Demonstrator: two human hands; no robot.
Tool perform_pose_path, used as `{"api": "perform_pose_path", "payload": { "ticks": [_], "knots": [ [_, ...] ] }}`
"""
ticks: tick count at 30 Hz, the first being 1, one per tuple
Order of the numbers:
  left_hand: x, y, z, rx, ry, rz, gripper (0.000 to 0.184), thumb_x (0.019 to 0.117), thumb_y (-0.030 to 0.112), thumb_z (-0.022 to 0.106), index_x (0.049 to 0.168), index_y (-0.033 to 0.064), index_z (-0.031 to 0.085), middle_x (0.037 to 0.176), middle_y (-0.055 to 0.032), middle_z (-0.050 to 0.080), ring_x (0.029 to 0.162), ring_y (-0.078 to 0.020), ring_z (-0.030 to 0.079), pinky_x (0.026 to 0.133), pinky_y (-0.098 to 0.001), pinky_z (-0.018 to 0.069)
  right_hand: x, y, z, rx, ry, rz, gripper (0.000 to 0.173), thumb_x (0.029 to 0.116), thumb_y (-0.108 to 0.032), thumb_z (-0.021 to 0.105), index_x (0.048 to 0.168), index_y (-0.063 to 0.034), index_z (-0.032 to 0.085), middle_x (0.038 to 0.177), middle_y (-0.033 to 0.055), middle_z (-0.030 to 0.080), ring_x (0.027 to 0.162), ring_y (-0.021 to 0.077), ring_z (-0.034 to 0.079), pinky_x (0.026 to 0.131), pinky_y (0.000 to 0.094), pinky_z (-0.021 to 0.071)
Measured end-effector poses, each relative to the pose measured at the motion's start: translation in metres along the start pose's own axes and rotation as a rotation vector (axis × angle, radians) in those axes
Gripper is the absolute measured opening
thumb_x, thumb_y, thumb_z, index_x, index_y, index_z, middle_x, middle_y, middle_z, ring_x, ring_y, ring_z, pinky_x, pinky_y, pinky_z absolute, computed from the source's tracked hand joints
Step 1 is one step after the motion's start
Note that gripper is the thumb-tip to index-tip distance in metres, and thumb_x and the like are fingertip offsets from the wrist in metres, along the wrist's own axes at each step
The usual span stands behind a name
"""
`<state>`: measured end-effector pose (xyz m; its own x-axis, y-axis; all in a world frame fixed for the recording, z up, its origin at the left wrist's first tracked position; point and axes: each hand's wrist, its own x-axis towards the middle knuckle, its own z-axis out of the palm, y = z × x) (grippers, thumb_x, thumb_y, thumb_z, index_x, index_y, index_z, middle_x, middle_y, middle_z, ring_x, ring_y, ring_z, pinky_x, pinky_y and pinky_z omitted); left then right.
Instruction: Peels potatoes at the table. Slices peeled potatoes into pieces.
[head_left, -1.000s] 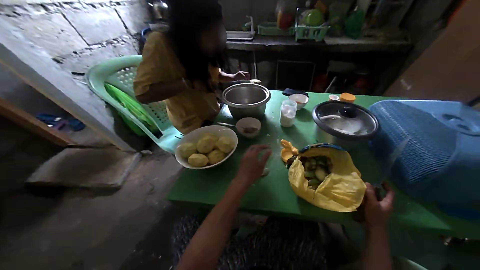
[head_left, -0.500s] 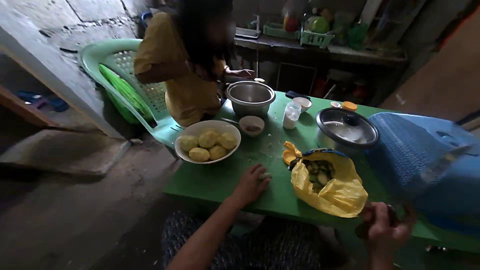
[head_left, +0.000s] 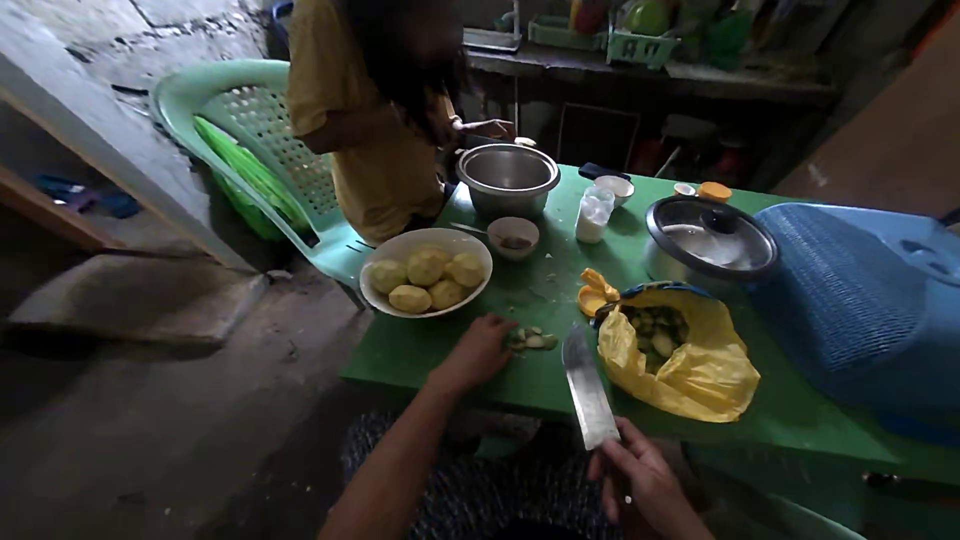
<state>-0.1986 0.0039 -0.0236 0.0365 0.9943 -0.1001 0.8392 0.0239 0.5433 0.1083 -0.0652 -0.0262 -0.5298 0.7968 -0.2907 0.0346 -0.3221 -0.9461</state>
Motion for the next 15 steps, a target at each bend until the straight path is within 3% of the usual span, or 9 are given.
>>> {"api": "perform_pose_path", "payload": {
  "ticks": [6,12,15],
  "knots": [
    [0.019,0.000,-0.003,0.030,-0.117,0.087,0.049,0.0997,0.014,0.062,0.147,0.0056,0.052,0.145,-0.0232,0.050,0.135,-0.0379,0.049,0.113,-0.0504,0.0402,0.013,-0.001,0.002,0.011,0.103,0.118,0.036,0.1086,-0.017,0.035,0.143,-0.0062,0.039,0.076,0.0101,0.066,0.047,0.0156,0.060,0.044,0.0292,0.0548],
    [0.031,-0.008,-0.005,0.014,-0.130,0.161,0.051,0.0975,0.010,0.063,0.148,0.0144,0.053,0.139,-0.0211,0.055,0.124,-0.0357,0.057,0.106,-0.0512,0.0463,0.036,-0.005,0.011,-0.032,-0.034,0.152,0.034,0.1084,-0.019,0.035,0.140,-0.0063,0.040,0.076,0.0082,0.064,0.049,0.0149,0.060,0.046,0.0291,0.0550],
    [0.034,-0.009,-0.008,0.007,-0.161,0.165,0.048,0.0971,0.009,0.064,0.145,0.0130,0.057,0.139,-0.0208,0.055,0.124,-0.0350,0.057,0.106,-0.0500,0.0463,0.048,-0.003,0.017,-0.060,-0.073,0.148,0.034,0.1090,-0.020,0.036,0.140,-0.0062,0.040,0.076,0.0080,0.064,0.050,0.0151,0.061,0.047,0.0295,0.0553]
  ]
}}
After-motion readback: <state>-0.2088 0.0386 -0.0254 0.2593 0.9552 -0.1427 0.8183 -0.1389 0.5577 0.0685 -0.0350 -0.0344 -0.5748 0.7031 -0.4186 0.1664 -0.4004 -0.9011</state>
